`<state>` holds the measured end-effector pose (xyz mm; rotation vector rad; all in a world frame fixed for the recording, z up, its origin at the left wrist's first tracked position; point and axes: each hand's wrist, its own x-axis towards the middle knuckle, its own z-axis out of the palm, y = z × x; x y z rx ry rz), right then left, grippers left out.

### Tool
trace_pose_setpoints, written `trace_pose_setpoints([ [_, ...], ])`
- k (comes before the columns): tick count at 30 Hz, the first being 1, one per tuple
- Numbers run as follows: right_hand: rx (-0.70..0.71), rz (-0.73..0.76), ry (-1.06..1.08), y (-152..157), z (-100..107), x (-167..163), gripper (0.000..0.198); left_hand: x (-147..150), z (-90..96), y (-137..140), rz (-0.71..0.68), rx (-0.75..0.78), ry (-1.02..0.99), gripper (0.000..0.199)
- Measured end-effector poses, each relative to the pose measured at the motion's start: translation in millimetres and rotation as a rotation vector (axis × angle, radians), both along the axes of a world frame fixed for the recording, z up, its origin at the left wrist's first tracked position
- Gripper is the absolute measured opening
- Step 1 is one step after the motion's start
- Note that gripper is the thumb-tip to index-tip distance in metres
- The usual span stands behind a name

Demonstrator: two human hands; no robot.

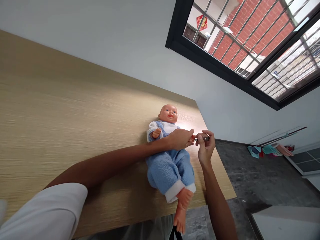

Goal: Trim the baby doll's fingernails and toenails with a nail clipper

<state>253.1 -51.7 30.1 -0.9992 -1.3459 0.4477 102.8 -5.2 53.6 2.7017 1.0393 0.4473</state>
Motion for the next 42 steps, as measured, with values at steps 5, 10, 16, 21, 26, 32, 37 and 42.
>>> trace_pose_setpoints([
  [5,-0.137,-0.003,0.222,3.3,4.6,1.9,0.034,-0.5,0.2,-0.4,-0.009,0.007,-0.003,0.025],
  [10,-0.215,0.035,0.29,6.6,6.9,4.6,0.037,-1.4,-0.9,0.0,-0.01,0.013,-0.025,0.024],
  [16,-0.277,0.094,0.301,7.6,7.3,4.9,0.04,-1.1,-3.1,0.5,-0.019,0.018,-0.057,0.022],
  [21,-0.296,0.103,0.272,7.3,5.2,6.1,0.039,-1.1,-1.1,-1.5,-0.007,0.014,-0.049,0.024],
  [26,-0.315,0.107,0.229,7.2,0.8,9.3,0.041,-0.7,-0.3,-2.8,-0.053,0.072,-0.136,0.027],
  [32,-0.225,0.077,0.204,6.5,-1.2,9.7,0.04,0.0,-5.4,-0.3,-0.166,0.149,-0.161,0.024],
  [37,-0.064,0.093,0.128,7.1,-2.4,7.8,0.038,-1.0,-2.0,-1.6,-0.143,0.167,-0.171,0.029],
  [42,-0.02,0.117,0.043,8.0,-5.2,8.0,0.043,-1.6,-0.3,0.1,-0.142,0.176,-0.244,0.03],
])
